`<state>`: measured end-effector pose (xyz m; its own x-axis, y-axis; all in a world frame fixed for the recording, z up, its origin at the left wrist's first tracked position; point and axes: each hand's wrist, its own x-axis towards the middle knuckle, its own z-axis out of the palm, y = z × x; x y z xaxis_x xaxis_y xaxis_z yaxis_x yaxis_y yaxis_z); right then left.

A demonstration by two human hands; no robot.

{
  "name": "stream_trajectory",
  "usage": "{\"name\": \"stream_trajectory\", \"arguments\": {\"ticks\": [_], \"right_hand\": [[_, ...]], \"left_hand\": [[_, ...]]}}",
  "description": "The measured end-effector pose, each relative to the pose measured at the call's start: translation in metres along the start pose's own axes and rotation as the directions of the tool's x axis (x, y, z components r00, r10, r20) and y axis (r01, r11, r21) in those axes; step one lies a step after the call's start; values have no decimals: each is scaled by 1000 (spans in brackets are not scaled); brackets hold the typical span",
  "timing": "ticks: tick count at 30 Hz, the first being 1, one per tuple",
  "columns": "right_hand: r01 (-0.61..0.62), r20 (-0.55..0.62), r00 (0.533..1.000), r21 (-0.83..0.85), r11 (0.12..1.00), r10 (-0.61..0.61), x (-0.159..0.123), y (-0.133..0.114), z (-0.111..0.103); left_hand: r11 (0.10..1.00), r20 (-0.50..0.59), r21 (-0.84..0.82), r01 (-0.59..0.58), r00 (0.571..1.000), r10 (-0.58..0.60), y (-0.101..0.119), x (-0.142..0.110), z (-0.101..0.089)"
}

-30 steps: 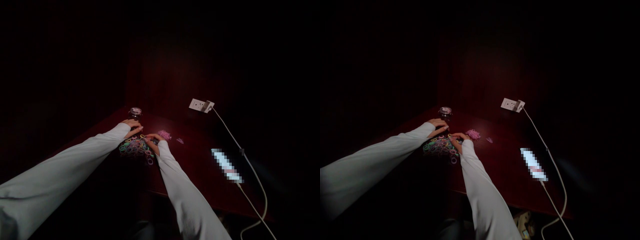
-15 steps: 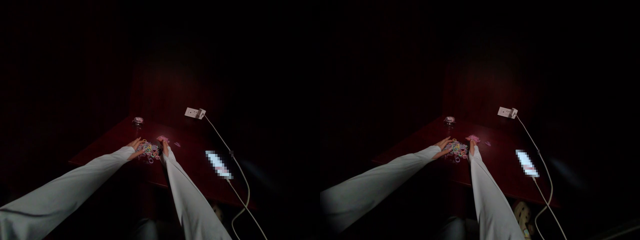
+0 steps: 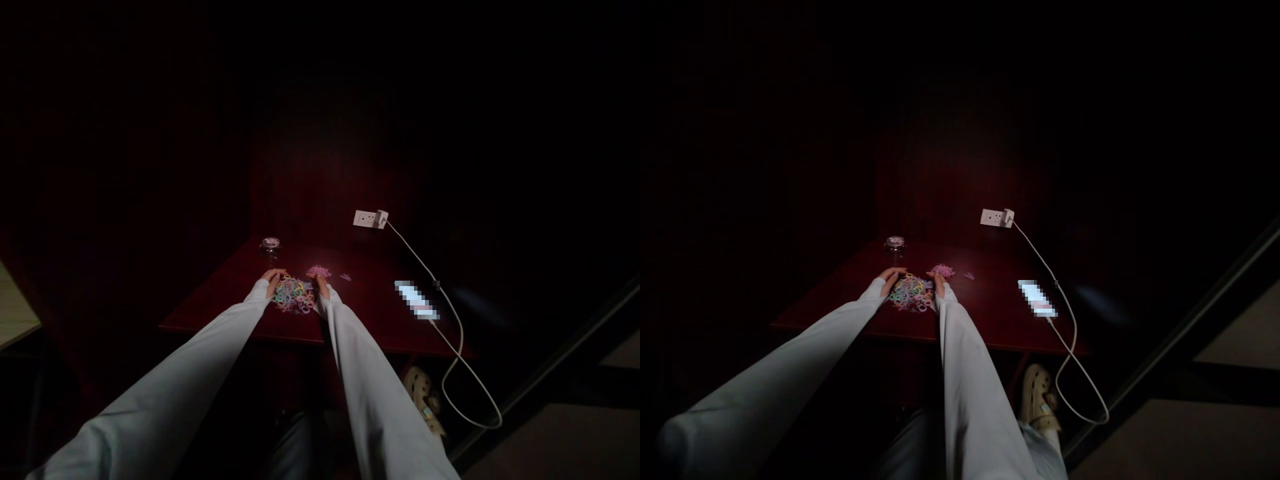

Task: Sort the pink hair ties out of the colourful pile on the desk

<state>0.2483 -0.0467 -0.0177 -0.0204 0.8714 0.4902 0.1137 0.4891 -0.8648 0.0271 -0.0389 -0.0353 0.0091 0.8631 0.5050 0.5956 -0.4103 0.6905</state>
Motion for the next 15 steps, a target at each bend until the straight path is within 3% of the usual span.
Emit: {"name": "stream_trajectory", "arguments": {"ticks": [5,10,13,15], "right_hand": [[-55,-98,993,73,996,62,7,5,-6],[-12,-105,994,-32,999,9,-3,-6,-14],[99,104,992,-358,928,-66,-17,-23,-18],[281,340,935,-542,792,-100,-22,-36,-22]], "left_hand": [[1000,-103,9,30,994,-29,2,8,0],[996,-96,86,9,995,-1,12,8,10],[990,-150,133,52,988,-32,13,9,8],[986,-172,156,66,984,-39,12,10,5]]}}
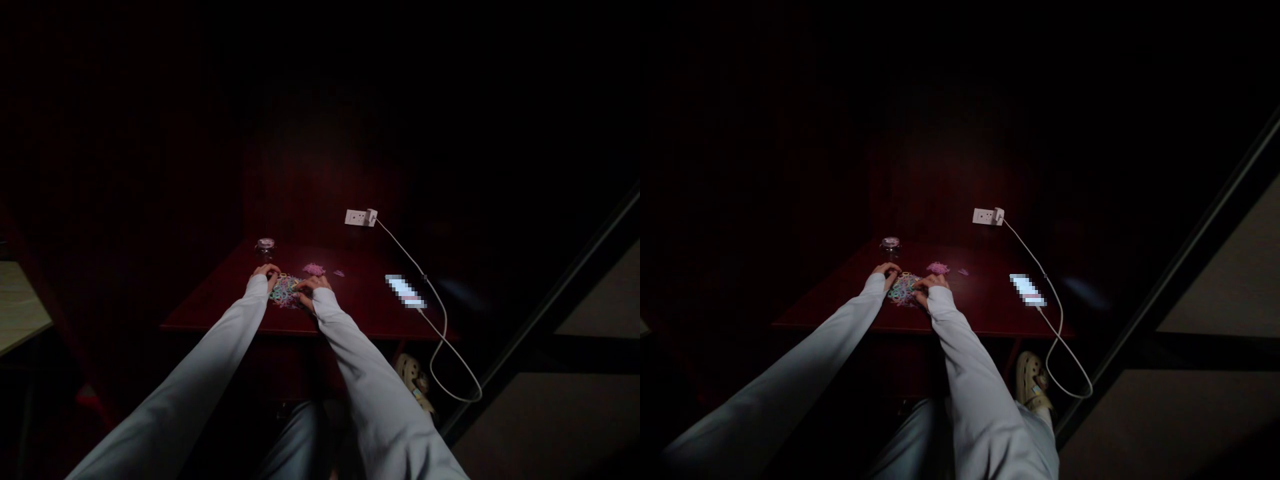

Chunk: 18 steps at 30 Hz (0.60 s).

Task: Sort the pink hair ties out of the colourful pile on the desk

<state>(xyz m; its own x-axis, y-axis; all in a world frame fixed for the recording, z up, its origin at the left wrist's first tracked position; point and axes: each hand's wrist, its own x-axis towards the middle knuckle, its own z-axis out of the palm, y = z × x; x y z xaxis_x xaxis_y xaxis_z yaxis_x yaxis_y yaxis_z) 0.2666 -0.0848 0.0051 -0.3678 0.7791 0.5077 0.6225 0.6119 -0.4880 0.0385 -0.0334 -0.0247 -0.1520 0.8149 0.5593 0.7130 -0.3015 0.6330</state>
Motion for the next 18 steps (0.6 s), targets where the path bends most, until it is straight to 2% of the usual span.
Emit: {"name": "stream_trajectory", "arguments": {"ticks": [2,5,9,12,15,18], "right_hand": [[160,172,976,-167,973,-131,-1,-7,-11],[268,321,932,-300,915,-167,1,-11,-26],[241,353,929,-338,910,-114,-4,-7,-34],[251,369,922,-342,906,-117,-11,-6,-35],[261,390,912,-313,913,-127,-15,-12,-29],[223,389,918,-327,918,-84,-15,-21,-19]], "left_hand": [[1000,-5,20,-12,1000,12,0,1,-2],[997,1,56,-51,999,51,2,1,-3],[986,2,127,-112,994,112,6,-3,-5],[963,28,177,-202,979,201,12,-8,-6],[917,90,204,-343,939,332,20,-13,-8],[868,125,224,-442,897,424,27,-17,-10]]}}
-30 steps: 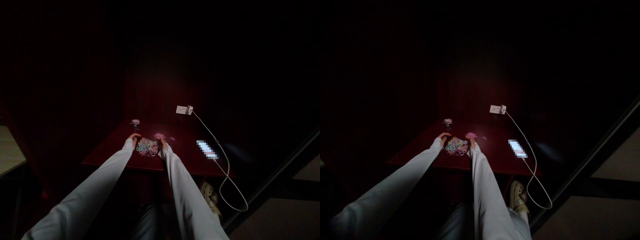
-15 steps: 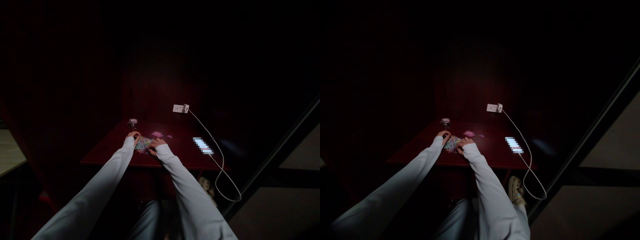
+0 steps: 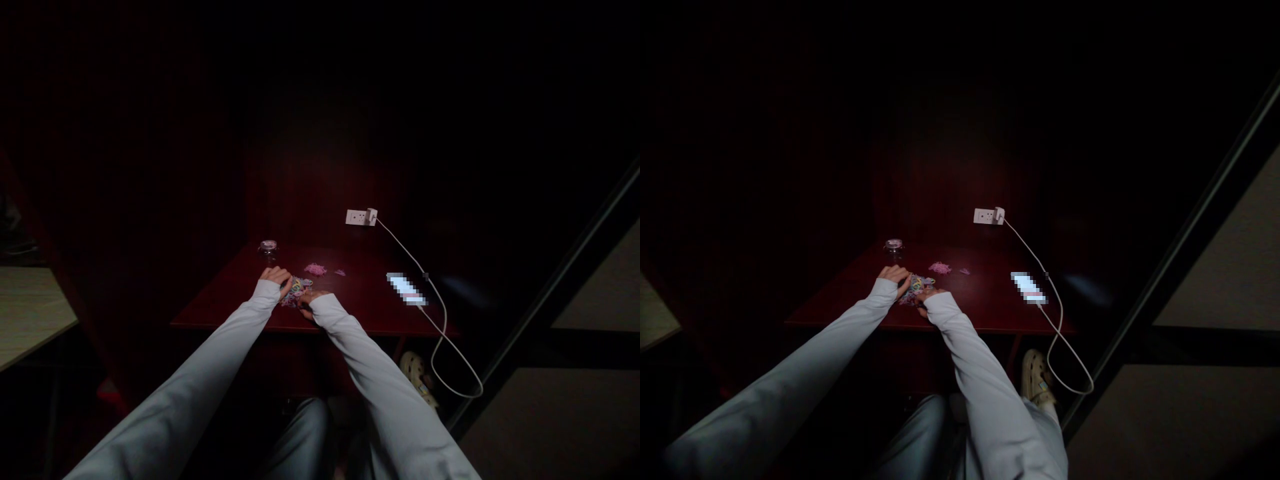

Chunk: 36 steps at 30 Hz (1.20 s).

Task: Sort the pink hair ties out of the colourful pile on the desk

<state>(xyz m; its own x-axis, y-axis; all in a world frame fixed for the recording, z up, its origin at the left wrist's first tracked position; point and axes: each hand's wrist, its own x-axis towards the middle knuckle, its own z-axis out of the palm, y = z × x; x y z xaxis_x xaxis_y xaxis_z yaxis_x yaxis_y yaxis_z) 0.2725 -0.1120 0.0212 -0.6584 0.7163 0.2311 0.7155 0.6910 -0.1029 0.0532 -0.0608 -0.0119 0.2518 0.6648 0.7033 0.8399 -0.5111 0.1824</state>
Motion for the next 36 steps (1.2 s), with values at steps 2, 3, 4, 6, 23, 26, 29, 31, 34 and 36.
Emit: {"name": "stream_trajectory", "arguments": {"ticks": [2,3,4,6,23,26,29,31,34,36], "right_hand": [[-51,-3,999,-17,999,51,3,-7,4],[-71,-7,997,-23,997,71,4,-10,5],[-84,-10,996,-25,996,84,5,-13,7],[-101,-21,995,-24,995,100,5,-16,8],[-306,-86,947,44,951,309,25,-36,15],[-320,-109,939,61,945,325,24,-35,15],[-306,-114,943,64,950,312,19,-31,17],[-280,-122,951,61,958,285,16,-27,21],[-225,-163,959,60,973,232,14,-22,28],[-161,-232,957,63,985,171,16,-21,33]], "left_hand": [[999,2,16,-37,999,37,3,-2,-2],[999,5,20,-49,999,49,4,-3,-3],[998,10,22,-56,998,56,4,-4,-3],[998,19,23,-56,998,56,5,-7,-3],[996,189,51,66,979,-75,20,-29,-1],[996,219,38,85,971,-91,24,-33,-4],[993,246,15,115,962,-116,25,-35,-6],[991,258,-2,135,957,-130,24,-36,-7],[987,263,-15,161,953,-152,23,-38,-9],[983,263,-16,184,949,-173,24,-38,-8]]}}
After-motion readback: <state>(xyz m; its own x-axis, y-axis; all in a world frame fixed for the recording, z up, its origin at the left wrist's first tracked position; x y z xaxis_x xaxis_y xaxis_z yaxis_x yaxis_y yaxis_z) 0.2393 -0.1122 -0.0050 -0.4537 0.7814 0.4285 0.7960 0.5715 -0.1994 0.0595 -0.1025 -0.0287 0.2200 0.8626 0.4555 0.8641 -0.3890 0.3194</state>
